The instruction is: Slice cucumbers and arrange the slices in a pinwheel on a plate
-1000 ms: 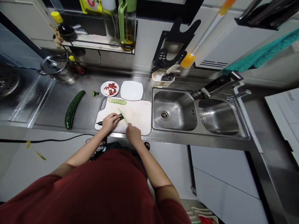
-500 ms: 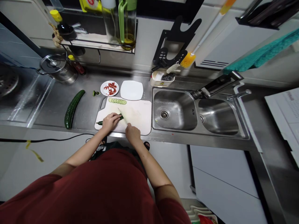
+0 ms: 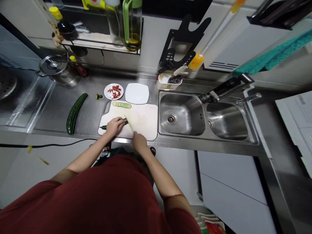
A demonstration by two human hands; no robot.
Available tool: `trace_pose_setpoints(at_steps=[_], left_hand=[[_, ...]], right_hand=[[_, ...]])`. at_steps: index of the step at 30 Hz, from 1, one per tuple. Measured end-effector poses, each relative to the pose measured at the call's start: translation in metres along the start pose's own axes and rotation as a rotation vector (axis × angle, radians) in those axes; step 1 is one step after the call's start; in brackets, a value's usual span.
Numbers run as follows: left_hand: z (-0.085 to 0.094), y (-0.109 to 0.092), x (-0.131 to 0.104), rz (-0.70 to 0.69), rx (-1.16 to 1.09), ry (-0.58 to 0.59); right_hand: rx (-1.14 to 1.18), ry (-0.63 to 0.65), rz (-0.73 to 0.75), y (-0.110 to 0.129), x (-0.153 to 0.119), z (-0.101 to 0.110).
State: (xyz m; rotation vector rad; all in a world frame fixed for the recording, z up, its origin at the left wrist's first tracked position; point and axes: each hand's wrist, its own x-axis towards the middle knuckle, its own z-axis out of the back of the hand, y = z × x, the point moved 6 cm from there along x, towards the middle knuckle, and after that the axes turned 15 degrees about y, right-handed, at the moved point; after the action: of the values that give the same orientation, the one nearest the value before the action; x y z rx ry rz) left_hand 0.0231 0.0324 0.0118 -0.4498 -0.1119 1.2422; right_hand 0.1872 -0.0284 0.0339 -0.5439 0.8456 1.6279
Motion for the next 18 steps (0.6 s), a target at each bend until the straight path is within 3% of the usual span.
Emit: trace_pose_setpoints(at_steps=[18], left_hand=[[0.001,0.001,0.003,-0.047,0.012,-0.004]], right_hand=[[-0.051,-0.061,0.03,0.013,0.024,0.017]])
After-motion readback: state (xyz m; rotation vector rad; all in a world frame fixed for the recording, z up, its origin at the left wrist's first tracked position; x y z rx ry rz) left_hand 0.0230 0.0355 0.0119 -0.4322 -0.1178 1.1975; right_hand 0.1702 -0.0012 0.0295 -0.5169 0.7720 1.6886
